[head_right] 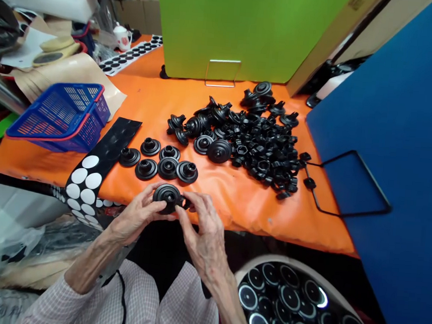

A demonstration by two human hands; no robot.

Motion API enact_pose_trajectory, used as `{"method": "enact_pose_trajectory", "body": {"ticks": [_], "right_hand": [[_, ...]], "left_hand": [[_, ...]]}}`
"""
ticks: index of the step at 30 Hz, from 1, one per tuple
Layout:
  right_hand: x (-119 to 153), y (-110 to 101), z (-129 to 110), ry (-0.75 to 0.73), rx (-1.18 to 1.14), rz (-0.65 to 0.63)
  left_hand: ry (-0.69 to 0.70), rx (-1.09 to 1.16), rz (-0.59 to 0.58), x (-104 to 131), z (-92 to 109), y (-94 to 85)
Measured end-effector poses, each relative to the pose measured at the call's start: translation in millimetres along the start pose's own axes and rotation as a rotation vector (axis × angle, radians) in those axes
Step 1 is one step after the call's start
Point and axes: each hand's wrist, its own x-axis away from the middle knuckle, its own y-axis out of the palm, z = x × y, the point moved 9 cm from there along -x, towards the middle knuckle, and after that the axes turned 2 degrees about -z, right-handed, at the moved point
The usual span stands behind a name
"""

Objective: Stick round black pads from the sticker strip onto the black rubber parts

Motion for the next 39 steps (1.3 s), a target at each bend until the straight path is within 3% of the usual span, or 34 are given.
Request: {"method": "enact_pose_trajectory", "body": {"ticks": [7, 13, 17, 20, 22, 28, 35, 39], "right_hand": [[7, 19, 0, 0.031, -0.017, 0.002], [14, 22, -6, 0.005, 0.025, -0.011], [19, 18, 16, 0.252, -0.127, 0.018], [23, 30, 35, 0.477, -0.359, -0.047], [24, 40, 37, 0.547, -0.529, -0.100], [24, 42, 31, 0.571, -0.742, -0.042], [27, 45, 33, 0.587, -0.766, -0.046], [26, 46, 32, 0.559, -0.665, -0.061]], "left_hand": [[0.047, -0.051, -0.031, 3, -1, 9.8], [0.066, -0.037, -0.049, 3, -2, 10.1], [0.079, 0.000, -0.064, 2, -2, 8.5], [0.093, -0.001, -0.103, 3, -3, 10.6], [0.097, -0.010, -0.122, 3, -3, 12.2], [0.135, -0.006, -0.113, 6, 2, 13.9], [0.152, -0.019, -0.121, 5, 3, 14.9], [0.168, -0.082, -0.111, 6, 5, 11.8]]}}
